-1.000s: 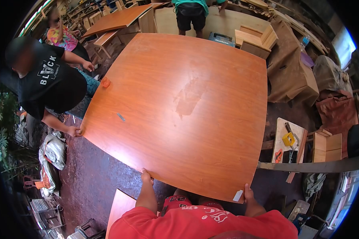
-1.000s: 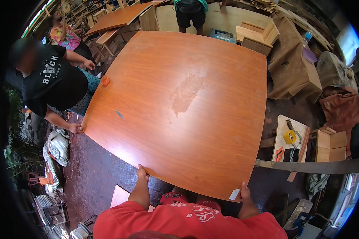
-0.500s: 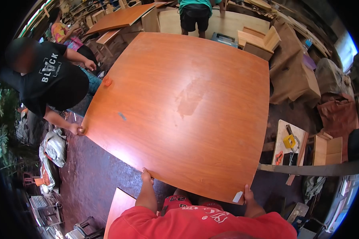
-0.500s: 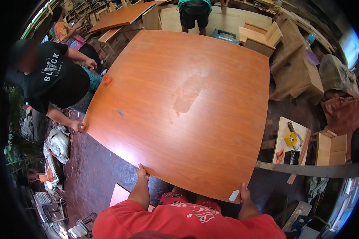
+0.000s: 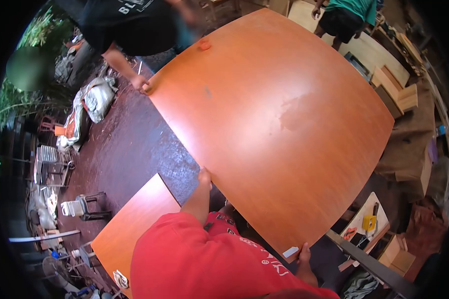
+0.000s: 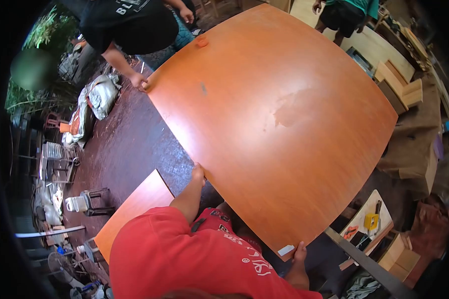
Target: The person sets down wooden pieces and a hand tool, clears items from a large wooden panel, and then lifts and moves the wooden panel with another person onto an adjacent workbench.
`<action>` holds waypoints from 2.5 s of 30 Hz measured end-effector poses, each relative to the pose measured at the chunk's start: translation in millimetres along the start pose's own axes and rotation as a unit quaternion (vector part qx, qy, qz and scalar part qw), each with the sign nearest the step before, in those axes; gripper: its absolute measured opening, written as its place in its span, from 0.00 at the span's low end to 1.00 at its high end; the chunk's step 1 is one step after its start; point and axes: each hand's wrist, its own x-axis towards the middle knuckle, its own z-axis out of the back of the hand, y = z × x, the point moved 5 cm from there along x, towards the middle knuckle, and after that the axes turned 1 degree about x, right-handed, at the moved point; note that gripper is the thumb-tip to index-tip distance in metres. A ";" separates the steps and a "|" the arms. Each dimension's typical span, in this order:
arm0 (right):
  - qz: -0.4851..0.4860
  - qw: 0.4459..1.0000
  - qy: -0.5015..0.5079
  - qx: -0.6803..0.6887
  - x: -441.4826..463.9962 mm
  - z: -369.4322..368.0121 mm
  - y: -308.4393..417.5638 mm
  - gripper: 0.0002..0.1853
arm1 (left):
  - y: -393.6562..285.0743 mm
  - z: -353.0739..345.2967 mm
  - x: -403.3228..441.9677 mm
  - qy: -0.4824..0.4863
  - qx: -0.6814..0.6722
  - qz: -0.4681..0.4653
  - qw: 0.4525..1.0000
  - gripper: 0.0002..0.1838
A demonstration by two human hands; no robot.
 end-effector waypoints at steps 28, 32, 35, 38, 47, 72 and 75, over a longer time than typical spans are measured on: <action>0.063 0.950 -0.080 -0.296 33.8 22.5 6.2 0.21 | -83.4 15.6 -17.7 0.007 0.598 -0.159 0.786 0.19; 0.143 0.952 -0.046 -0.268 34.0 17.2 7.2 0.19 | -53.4 38.3 37.1 0.021 0.556 -0.156 0.816 0.22; 0.108 0.953 -0.037 -0.281 25.8 8.5 19.3 0.18 | -73.4 29.0 13.0 0.040 0.561 -0.134 0.816 0.23; 0.063 0.972 -0.043 -0.222 29.4 11.8 13.1 0.18 | -106.8 16.6 -22.2 0.024 0.627 -0.148 0.765 0.23; 0.034 0.995 -0.001 -0.091 0.0 -10.8 35.3 0.18 | -188.7 -107.7 -121.8 0.142 0.561 -0.471 0.666 0.18; -0.015 0.993 -0.015 0.118 93.0 30.2 54.1 0.22 | 13.1 -80.7 -182.1 0.227 0.832 -0.168 0.477 0.47; -0.051 0.986 -0.067 0.146 97.3 27.5 56.0 0.21 | 20.0 -76.1 -172.9 0.202 0.820 -0.149 0.514 0.50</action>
